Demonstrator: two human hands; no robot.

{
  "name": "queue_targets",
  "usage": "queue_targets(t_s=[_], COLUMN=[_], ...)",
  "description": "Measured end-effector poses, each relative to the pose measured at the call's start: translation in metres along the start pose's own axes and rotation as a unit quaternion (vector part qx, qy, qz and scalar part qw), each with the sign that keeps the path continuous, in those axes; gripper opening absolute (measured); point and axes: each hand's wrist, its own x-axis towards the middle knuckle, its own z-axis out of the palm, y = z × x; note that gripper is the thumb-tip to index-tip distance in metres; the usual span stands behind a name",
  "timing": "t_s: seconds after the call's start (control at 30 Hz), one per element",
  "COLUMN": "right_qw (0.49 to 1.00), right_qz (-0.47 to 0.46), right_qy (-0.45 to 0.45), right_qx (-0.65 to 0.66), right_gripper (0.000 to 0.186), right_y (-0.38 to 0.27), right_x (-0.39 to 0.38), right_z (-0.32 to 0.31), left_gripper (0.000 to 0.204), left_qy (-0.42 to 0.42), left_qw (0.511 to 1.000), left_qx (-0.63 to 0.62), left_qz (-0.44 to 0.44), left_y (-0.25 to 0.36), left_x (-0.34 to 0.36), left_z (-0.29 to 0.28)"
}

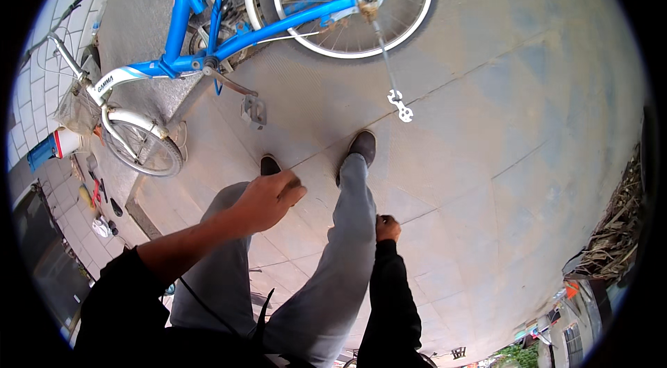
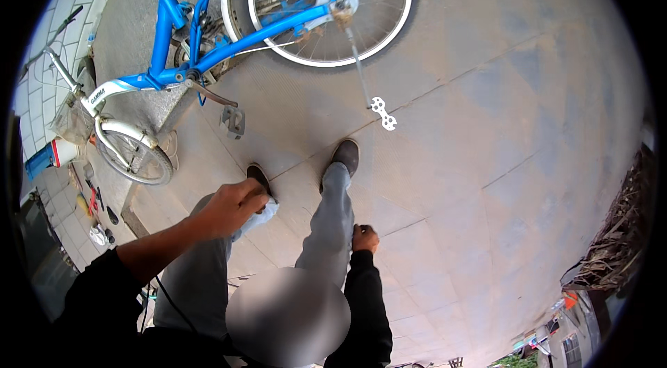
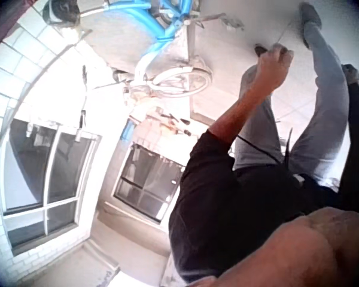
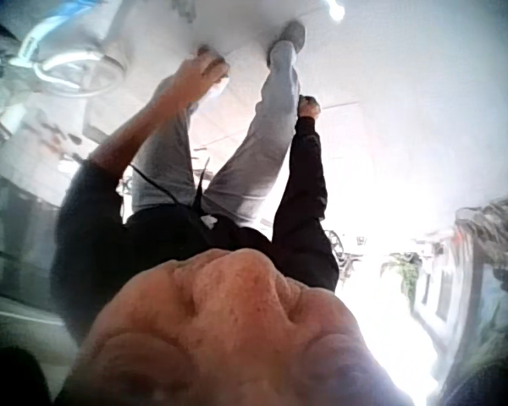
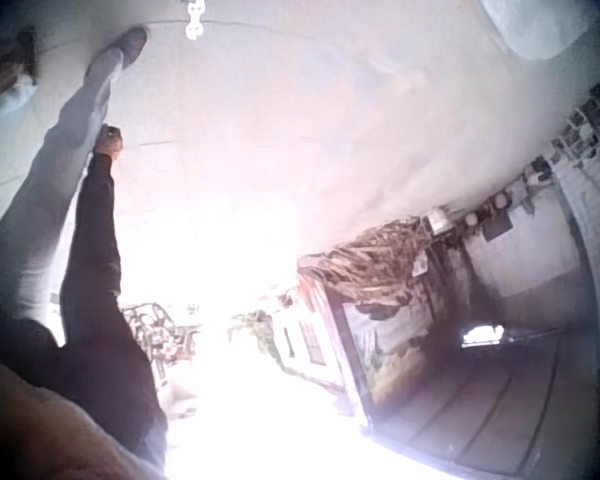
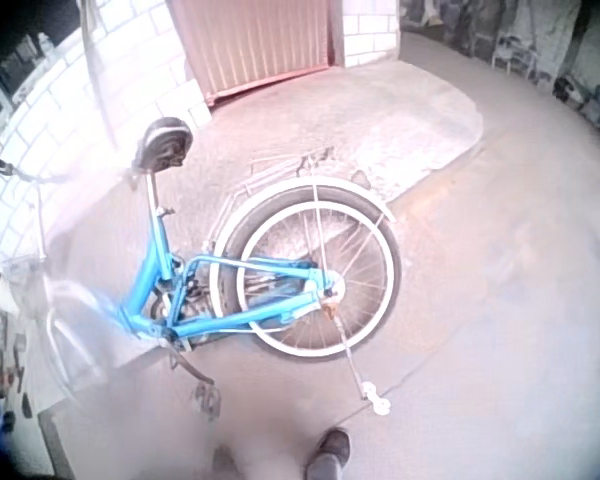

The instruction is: The person uses a multi-tool to adjust the rear brake cable tension on a blue bicycle. They manipulate the cable housing and the brake mechanism while the bicycle is positioned on the ground.

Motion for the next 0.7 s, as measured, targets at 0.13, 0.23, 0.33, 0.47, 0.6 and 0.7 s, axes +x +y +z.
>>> queue_targets(t_s=[0.13,0.23,0.33,0.47,0.6,0.7], right_qw=[0.994,0.951,0.891,0.871,0.838,0.832], right_qz=[0.051,0.143,0.240,0.276,0.321,0.322], right_qy=[-0.071,-0.085,-0.088,-0.101,-0.062,-0.065], right_qx=[0.070,0.262,0.375,0.393,0.437,0.447], right_gripper=[0.029,0.024,0.023,0.021,0.019,0.019], right_y=[-0.023,0.046,0.059,0.087,0.106,0.100], right_x=[-0.061,-0.072,-0.113,-0.175,-0.209,-0.222], right_z=[-0.069,-0.039,-0.049,-0.052,-0.055,-0.067], left_gripper=[0.023,0.018,0.015,0.015,0.035,0.055], left_qy=[-0.029,-0.041,-0.035,-0.130,-0.137,-0.353], left_qw=[0.999,0.998,0.981,0.913,0.780,0.707], left_qx=[0.025,-0.038,-0.170,-0.315,-0.478,-0.232], left_qz=[-0.022,-0.002,0.083,0.226,0.380,0.567], left_y=[0.030,0.045,0.060,0.133,0.201,0.246], left_x=[-0.046,-0.068,-0.085,-0.136,-0.203,-0.207], left_z=[-0.005,-0.009,-0.016,-0.073,-0.113,-0.153])
